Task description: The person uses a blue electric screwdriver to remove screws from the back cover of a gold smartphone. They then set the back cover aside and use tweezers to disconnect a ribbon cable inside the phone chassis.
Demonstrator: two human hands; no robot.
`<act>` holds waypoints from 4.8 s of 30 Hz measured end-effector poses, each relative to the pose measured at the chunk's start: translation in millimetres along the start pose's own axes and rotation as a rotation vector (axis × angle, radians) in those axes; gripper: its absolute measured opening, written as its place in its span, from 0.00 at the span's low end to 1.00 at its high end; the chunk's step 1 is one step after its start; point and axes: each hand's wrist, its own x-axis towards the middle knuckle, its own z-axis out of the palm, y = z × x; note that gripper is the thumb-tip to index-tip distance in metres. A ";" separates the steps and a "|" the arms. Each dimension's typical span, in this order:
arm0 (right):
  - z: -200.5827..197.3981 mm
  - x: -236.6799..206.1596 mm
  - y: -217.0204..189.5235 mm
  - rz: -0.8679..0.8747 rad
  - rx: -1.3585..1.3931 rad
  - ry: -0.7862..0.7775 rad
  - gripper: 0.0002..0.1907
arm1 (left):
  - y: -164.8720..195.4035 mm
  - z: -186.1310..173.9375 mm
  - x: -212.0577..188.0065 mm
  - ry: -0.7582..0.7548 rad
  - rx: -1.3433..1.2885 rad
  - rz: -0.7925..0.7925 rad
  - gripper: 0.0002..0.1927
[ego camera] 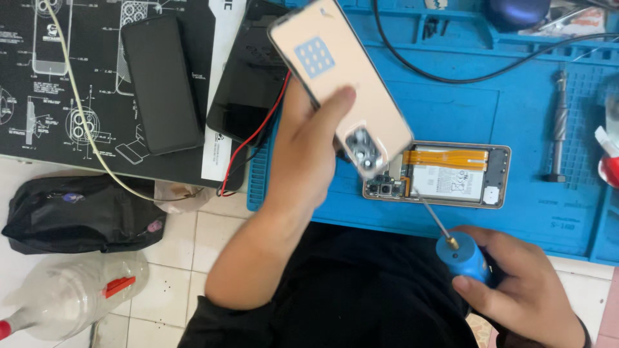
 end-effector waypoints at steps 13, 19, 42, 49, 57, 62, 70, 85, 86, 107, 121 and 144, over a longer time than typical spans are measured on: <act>-8.7 -1.5 -9.0 0.196 0.227 0.101 0.29 | 8.3 23.0 18.8 -0.073 0.096 0.171 0.13; -6.7 0.9 -17.8 0.254 0.306 0.128 0.28 | -14.1 25.2 54.9 -0.141 0.247 0.146 0.14; -8.8 -12.0 -2.7 0.227 0.363 0.145 0.29 | 10.6 14.4 -36.2 -0.174 1.257 0.312 0.22; -19.0 -27.3 31.8 0.252 0.401 0.070 0.32 | 39.8 -53.2 -87.0 0.045 0.876 0.347 0.05; -14.0 7.0 98.5 -0.022 0.528 -0.087 0.31 | 78.8 -250.9 -141.4 0.638 0.740 -0.063 0.09; -2.4 26.7 101.0 -0.083 0.544 -0.156 0.32 | 57.0 -340.6 -131.3 0.802 1.150 -0.311 0.18; 4.7 28.3 88.4 -0.064 0.524 -0.187 0.33 | 43.7 -387.0 -94.7 1.269 1.411 0.040 0.22; 14.0 12.1 18.7 0.293 0.451 -0.273 0.37 | 57.3 -285.3 -164.4 0.675 0.805 0.028 0.17; 17.6 13.1 15.6 0.318 0.464 -0.270 0.38 | 63.6 -272.0 -166.4 0.646 0.844 -0.009 0.16; 85.8 33.6 -11.3 0.164 -0.236 -0.915 0.16 | -17.4 -106.1 -165.9 -0.662 0.842 -0.355 0.11; 99.9 19.0 4.4 0.084 -0.289 -0.928 0.13 | -6.3 -125.0 -192.3 -0.598 0.803 -0.349 0.08; 95.4 27.6 113.3 0.552 -0.418 -0.921 0.18 | 36.2 -413.5 -81.9 0.881 1.289 -0.284 0.13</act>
